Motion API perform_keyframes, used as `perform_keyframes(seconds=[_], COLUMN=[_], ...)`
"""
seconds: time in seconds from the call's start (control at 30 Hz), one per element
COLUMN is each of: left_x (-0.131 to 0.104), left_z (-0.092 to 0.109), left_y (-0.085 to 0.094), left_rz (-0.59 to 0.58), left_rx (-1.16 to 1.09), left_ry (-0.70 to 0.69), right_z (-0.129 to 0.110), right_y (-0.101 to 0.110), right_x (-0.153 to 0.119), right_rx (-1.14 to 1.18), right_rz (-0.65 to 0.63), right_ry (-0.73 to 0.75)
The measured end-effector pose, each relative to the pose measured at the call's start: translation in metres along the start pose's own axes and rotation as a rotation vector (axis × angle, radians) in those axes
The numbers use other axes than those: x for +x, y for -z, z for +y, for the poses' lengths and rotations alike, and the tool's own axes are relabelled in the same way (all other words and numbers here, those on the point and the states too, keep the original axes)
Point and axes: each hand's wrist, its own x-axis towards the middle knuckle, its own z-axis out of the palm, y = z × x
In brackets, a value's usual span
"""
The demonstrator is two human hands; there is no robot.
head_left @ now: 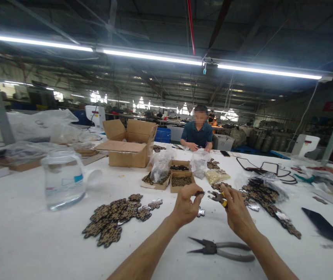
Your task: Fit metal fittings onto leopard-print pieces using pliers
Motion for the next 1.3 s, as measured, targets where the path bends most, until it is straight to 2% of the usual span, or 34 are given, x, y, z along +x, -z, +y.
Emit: perform_keyframes(seconds=[0.13, 0.37, 0.6, 0.9, 1.3], left_x=[-0.001, -0.002, -0.001, -0.002, -0.004], left_z=[0.000, -0.001, 0.003, 0.004, 0.004], left_y=[-0.003, -0.005, -0.003, -0.003, -0.006], left_rz=[-0.008, -0.017, -0.020, -0.013, -0.044], left_rx=[-0.009, -0.023, -0.003, 0.050, 0.063], left_ry=[0.005, 0.005, 0.007, -0.018, -0.038], right_z=[-0.008, -0.013, -0.017, -0.021, -0.013], right_y=[0.009, 0.014, 0.014, 0.015, 0.012], right_x=[0.005, 0.009, 0.010, 0.011, 0.006], right_rx=[-0.033, -0.080, -0.091, -0.066, -0.093], right_rz=[0.051, 0.115, 0.081, 0.098, 0.053], right_ry=[0.004, 0.010, 0.027, 0.022, -0.005])
